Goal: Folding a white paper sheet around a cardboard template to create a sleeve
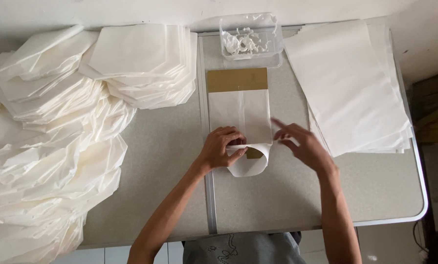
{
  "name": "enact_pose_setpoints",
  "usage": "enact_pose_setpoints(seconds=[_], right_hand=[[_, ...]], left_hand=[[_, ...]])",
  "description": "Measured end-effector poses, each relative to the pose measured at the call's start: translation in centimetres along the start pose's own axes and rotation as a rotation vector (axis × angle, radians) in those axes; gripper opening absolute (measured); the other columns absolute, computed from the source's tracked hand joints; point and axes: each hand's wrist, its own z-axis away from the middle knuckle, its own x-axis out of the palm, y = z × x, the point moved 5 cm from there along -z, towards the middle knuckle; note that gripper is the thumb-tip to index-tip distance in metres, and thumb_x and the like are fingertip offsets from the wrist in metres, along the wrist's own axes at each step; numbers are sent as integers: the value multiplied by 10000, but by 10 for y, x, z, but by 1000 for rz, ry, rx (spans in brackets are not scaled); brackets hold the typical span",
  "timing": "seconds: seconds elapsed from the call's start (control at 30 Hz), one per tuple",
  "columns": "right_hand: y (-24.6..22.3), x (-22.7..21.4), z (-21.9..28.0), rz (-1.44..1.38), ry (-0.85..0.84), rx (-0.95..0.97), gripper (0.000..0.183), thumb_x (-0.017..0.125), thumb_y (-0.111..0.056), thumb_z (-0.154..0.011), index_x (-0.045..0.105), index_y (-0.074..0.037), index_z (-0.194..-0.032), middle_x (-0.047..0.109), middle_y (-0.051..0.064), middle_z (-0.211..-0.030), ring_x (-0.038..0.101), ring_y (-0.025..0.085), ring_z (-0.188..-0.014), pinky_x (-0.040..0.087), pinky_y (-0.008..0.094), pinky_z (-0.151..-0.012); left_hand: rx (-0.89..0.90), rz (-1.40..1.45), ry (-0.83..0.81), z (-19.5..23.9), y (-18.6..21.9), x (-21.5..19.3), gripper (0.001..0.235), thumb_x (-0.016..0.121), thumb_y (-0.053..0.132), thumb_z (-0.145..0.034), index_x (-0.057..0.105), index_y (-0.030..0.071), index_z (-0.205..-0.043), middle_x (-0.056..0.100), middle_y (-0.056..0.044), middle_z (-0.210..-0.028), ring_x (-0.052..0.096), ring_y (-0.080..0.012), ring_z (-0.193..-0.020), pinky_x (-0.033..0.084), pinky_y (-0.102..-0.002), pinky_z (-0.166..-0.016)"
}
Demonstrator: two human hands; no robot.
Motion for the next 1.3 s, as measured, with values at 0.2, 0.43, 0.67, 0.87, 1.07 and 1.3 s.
enact_pose_setpoints(seconds=[0.2,0.43,0.67,0.87,1.07,1.3], right_hand=[[-23,25,4,267,-24,-43,591,605,42,-925,532,-99,-1495,699,71,-903,664,263,-946,548,384,-857],[-20,27,7,455,-52,-22,342,541,43,-956,709,-58,-1237,696,45,-908,650,240,-1006,562,338,-843],[-6,23,14,177,64,-149,455,491,175,-870,641,-4,-1261,703,91,-857,654,302,-1051,547,429,-916],[-5,26,17,41,125,-285,632,633,65,-861,500,56,-1479,731,131,-990,662,330,-1059,485,483,-992],[-8,25,19,113,97,-222,612,700,53,-845,561,27,-1440,728,156,-942,676,354,-1054,520,462,-972],[-13,25,14,177,105,-238,549,629,32,-905,565,9,-1451,723,162,-950,675,365,-1069,524,457,-942]], left_hand=[[7,-67,-9,1,-5,6,197,698,340,-801,706,174,-906,657,-58,-814,674,-271,-809,527,-377,-797],[1,-61,-18,-1,0,4,239,685,355,-820,720,162,-958,668,-72,-821,679,-279,-813,532,-388,-803],[-18,-24,-12,0,9,0,201,691,312,-841,736,166,-971,651,-75,-764,671,-285,-768,529,-391,-792],[-42,-33,-10,-3,13,-3,198,685,300,-857,734,166,-994,659,-77,-760,674,-276,-762,531,-385,-783],[-67,-34,-28,3,8,0,226,714,305,-867,740,193,-1061,673,-54,-795,674,-240,-798,530,-361,-814],[-117,195,-264,12,37,-51,758,885,211,-716,580,-8,-1375,679,-268,-1071,636,-433,-1054,477,-568,-991]])
